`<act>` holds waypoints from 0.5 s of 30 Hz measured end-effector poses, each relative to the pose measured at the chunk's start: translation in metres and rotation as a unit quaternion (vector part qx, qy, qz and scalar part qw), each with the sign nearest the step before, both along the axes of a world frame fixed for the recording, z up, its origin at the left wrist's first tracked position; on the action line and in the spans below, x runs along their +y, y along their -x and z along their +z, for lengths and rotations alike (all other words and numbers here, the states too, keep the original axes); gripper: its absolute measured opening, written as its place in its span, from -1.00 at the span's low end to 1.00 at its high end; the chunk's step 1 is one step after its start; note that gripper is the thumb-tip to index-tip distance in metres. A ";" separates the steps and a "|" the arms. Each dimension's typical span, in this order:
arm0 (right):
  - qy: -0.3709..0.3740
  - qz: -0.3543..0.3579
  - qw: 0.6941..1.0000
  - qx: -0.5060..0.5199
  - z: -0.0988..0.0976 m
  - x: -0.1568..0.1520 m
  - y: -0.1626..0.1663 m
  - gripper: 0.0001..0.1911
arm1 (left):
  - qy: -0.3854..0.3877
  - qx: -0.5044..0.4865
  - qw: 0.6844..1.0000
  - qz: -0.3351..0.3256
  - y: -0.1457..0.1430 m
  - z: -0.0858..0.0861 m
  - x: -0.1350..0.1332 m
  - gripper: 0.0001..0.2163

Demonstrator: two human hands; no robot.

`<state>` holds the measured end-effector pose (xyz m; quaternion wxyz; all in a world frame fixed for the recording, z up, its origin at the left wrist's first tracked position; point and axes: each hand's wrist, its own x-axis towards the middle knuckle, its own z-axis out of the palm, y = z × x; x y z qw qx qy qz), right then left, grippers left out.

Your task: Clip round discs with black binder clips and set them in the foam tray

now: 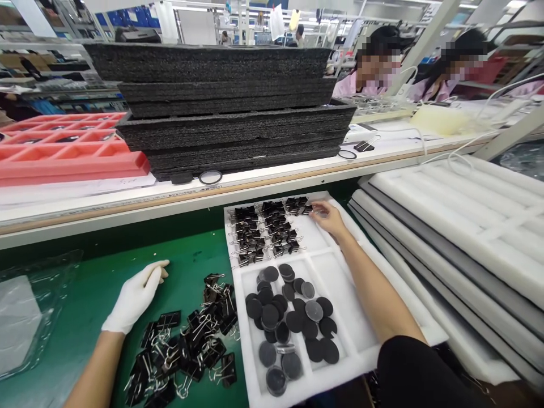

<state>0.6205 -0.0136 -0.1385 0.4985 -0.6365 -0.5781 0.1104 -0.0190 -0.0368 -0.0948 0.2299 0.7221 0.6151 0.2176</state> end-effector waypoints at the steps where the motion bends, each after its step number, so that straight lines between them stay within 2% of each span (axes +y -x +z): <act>1: 0.004 -0.003 1.000 -0.002 -0.001 0.001 0.000 -0.60 | 0.001 0.001 1.000 0.001 0.000 0.000 0.000 -0.52; 4: -0.015 -0.015 1.000 -0.015 -0.002 0.003 0.002 -0.61 | 0.005 0.004 1.000 0.004 0.001 0.001 0.000 -0.51; 7: -0.032 -0.026 0.999 0.006 -0.002 0.006 0.004 -0.51 | 0.009 0.005 1.000 0.004 0.000 0.002 0.001 -0.51; 12: 0.016 -0.102 0.994 0.039 -0.002 0.007 0.006 -0.35 | 0.006 0.003 1.000 0.010 -0.001 0.004 0.001 -0.51; 15: 0.029 -0.087 0.996 0.020 -0.001 0.005 0.007 -0.41 | 0.004 -0.001 1.000 0.011 -0.002 0.003 0.000 -0.51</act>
